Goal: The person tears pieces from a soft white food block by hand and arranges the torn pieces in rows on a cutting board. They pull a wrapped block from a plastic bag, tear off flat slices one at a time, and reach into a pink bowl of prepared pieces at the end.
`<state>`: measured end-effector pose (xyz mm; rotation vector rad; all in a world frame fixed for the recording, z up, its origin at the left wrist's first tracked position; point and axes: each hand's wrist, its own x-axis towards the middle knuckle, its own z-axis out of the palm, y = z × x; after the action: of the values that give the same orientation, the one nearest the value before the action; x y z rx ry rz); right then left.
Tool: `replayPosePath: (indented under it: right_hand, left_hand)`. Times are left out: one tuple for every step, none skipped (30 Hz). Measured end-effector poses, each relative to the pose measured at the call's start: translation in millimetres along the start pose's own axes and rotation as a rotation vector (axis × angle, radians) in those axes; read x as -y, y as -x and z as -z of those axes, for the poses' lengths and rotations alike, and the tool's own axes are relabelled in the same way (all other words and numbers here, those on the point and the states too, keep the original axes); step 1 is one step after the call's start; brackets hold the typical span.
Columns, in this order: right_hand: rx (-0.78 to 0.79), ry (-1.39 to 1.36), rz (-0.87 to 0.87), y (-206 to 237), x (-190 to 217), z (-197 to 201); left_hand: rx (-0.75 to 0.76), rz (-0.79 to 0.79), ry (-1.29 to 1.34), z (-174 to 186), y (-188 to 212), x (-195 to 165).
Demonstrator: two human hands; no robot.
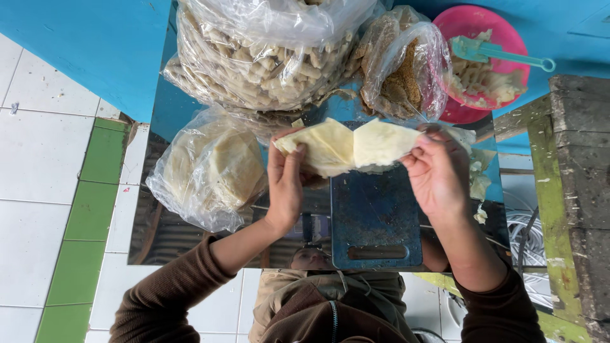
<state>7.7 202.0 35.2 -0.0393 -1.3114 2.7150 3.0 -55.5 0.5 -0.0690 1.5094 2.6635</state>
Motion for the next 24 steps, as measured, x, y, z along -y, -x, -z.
replayPosePath:
  right_hand:
    - [-0.038, 0.002, 0.023, 0, 6, 0]
    - [-0.074, 0.002, 0.048, 1, 15, 1]
    - [-0.111, 0.0, 0.072, 2, 21, 1]
    - [-0.065, -0.015, 0.085, 3, 24, 1]
    - [-0.021, -0.029, 0.096, 4, 28, 1]
    - [0.023, -0.045, 0.108, 6, 31, 2]
    - [0.052, -0.027, 0.086, 7, 31, 2]
    - [0.082, -0.009, 0.064, 7, 29, 2]
    - [0.11, 0.01, 0.042, 7, 27, 2]
    - [0.112, 0.084, 0.041, 9, 25, 1]
    - [0.116, 0.16, 0.039, 11, 21, 0]
    - [0.12, 0.237, 0.04, 12, 18, -2]
    - [0.142, 0.308, 0.079, 13, 14, -4]
    - [0.166, 0.38, 0.123, 14, 11, -7]
    - [0.189, 0.452, 0.166, 15, 9, -10]
    - [0.197, 0.491, 0.171, 16, 8, -12]
    - [0.205, 0.532, 0.175, 18, 8, -14]
    - [0.213, 0.573, 0.18, 19, 8, -17]
    - [0.209, 0.592, 0.196, 19, 7, -19]
    - [0.204, 0.611, 0.213, 20, 6, -21]
    - [0.196, 0.63, 0.229, 20, 5, -22]
    - [0.208, 0.644, 0.272, 21, 2, -23]
    - [0.219, 0.659, 0.314, 22, -1, -24]
    - [0.23, 0.673, 0.354, 23, -4, -24]
  left_hand:
    - [-0.035, 0.009, 0.003, 4, -2, 1]
    - [-0.03, -0.037, 0.029, 9, -4, 2]
    - [-0.026, -0.083, 0.054, 14, -6, 1]
    - [-0.02, -0.128, 0.078, 18, -7, -1]
    - [0.033, -0.075, 0.023, 23, -9, -6]
    - [0.086, -0.022, -0.034, 26, -10, -12]
    - [0.141, 0.031, -0.092, 25, -8, -18]
    - [0.157, 0.072, -0.415, 22, -1, -24]
    - [0.171, 0.115, -0.739, 19, 12, -31]
    - [0.182, 0.159, -1.064, 15, 23, -39]
    - [0.155, -0.237, -1.142, 8, 29, -46]
    - [0.128, -0.641, -1.191, 0, 32, -53]
    - [0.098, -1.049, -1.211, -9, 33, -58]
    - [0.201, -0.881, -1.064, -18, 32, -62]
    - [0.299, -0.711, -0.914, -26, 30, -65]
    - [0.39, -0.539, -0.761, -34, 28, -67]
    - [0.402, -0.438, -0.711, -41, 25, -67]
    - [0.414, -0.339, -0.661, -48, 20, -65]
    - [0.428, -0.24, -0.61, -54, 15, -62]
    - [0.445, -0.264, -0.624, -58, 11, -59]
    - [0.463, -0.287, -0.638, -62, 8, -56]
    - [0.482, -0.307, -0.652, -63, 6, -53]
    - [0.473, -0.297, -0.661, -63, 4, -49]
    - [0.463, -0.286, -0.67, -62, 2, -46]
